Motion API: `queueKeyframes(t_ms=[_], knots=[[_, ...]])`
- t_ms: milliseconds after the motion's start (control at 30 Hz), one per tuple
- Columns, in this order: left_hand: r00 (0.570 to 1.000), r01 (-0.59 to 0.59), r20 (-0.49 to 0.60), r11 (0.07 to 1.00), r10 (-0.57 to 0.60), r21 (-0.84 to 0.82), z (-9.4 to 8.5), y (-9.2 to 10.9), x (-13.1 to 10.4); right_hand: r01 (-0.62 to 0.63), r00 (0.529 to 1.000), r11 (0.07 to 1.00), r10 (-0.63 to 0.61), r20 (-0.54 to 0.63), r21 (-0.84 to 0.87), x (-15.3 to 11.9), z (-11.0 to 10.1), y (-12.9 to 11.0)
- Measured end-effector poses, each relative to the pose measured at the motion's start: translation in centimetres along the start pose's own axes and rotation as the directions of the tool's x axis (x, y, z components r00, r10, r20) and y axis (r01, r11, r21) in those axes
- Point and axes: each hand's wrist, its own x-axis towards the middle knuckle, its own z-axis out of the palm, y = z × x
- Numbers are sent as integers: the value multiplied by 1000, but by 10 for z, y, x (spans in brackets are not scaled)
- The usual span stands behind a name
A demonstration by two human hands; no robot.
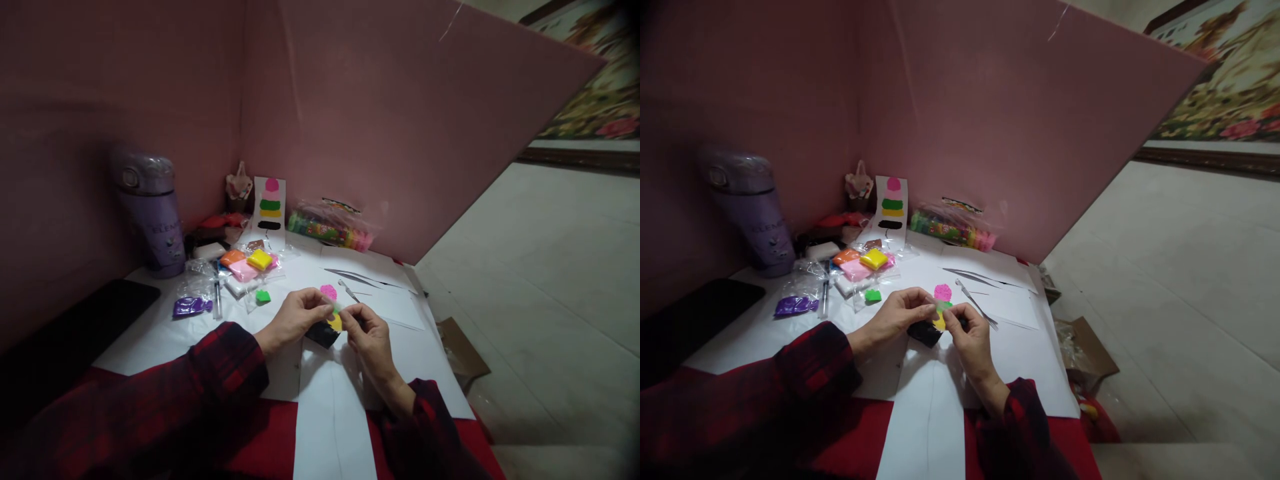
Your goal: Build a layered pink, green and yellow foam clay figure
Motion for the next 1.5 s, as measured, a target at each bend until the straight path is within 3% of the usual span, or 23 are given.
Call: queueKeyframes(t_ms=[267,633,1233,1500], knots=[[999,-54,8,975,54,214,2,0,-4,95,995,990,-93,28,-103,-3,-1,0],[987,-157,52,868,150,472,7,8,-10,139,989,980,-130,72,-139,-5,-2,-1],[973,-230,104,804,207,549,6,7,-12,243,968,936,-218,121,-256,-6,-2,-11],[973,-230,113,835,201,500,6,8,-14,258,964,932,-231,131,-255,-7,-2,-12]])
